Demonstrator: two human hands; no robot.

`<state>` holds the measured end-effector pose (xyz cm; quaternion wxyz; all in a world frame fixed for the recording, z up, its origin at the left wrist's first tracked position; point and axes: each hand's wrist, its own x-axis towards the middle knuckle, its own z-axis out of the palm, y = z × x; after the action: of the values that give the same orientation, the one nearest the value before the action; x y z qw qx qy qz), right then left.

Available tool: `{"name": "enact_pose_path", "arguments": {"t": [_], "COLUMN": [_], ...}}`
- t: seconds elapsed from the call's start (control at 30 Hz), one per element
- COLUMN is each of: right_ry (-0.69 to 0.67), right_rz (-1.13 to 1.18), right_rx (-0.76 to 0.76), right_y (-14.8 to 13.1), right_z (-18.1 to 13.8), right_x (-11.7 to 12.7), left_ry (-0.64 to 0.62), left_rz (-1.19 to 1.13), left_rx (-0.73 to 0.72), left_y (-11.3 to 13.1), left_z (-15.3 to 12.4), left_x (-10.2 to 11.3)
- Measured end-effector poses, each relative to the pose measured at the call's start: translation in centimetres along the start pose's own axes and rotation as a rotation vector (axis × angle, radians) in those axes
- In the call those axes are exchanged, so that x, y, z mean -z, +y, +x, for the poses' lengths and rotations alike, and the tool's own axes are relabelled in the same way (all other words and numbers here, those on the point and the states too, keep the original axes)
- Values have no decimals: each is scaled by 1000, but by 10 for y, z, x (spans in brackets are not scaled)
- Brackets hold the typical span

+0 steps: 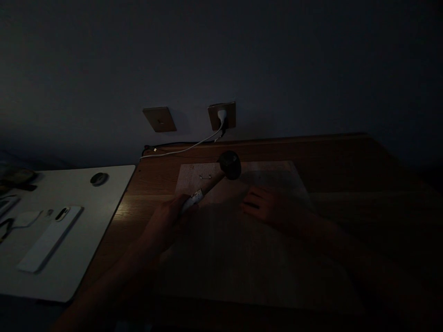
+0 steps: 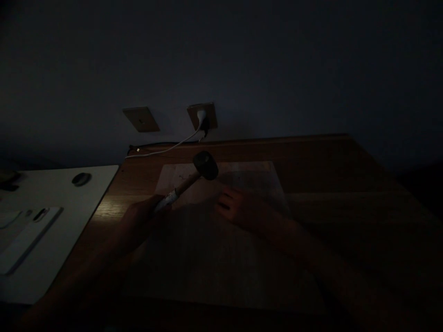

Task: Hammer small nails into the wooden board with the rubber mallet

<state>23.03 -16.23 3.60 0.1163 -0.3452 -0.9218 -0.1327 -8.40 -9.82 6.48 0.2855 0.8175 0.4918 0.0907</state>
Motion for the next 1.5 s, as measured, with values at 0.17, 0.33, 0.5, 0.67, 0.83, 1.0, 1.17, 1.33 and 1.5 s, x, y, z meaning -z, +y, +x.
{"name": "enact_pose_path", "arguments": {"t": [0.17, 0.33, 0.5, 0.67, 0.83, 1.0, 1.17, 1.33, 1.5], "right_ry": [-117, -162, -141, 16, 40, 26, -211, -155, -11], "right_rz": [107, 143, 239, 470, 594, 385, 202, 304, 437], "right_rx": [-97, -140, -265, -546, -748, -517, -288, -469, -718], "right_y": [5, 16, 31, 52, 61, 49, 41, 57, 76], "right_z": [2, -9, -21, -18, -8, 7, 21, 13, 4], "right_x": [3, -1, -9, -12, -14, -14, -11, -11, -10], "left_ry": [3, 2, 0, 1, -4, -8, -14, 3, 20], "left_rz": [-11, -6, -14, -16, -11, -13, 1, -20, -29], "left_rx": [-1, -1, -10, -9, -20, -12, 5, 23, 30], "left_y": [1, -1, -2, 1, 4, 0, -3, -6, -9], "left_z": [1, 0, 0, 1, 1, 2, 0, -4, -5], "left_x": [0, 1, 0, 0, 0, 0, 2, 4, 5]}}
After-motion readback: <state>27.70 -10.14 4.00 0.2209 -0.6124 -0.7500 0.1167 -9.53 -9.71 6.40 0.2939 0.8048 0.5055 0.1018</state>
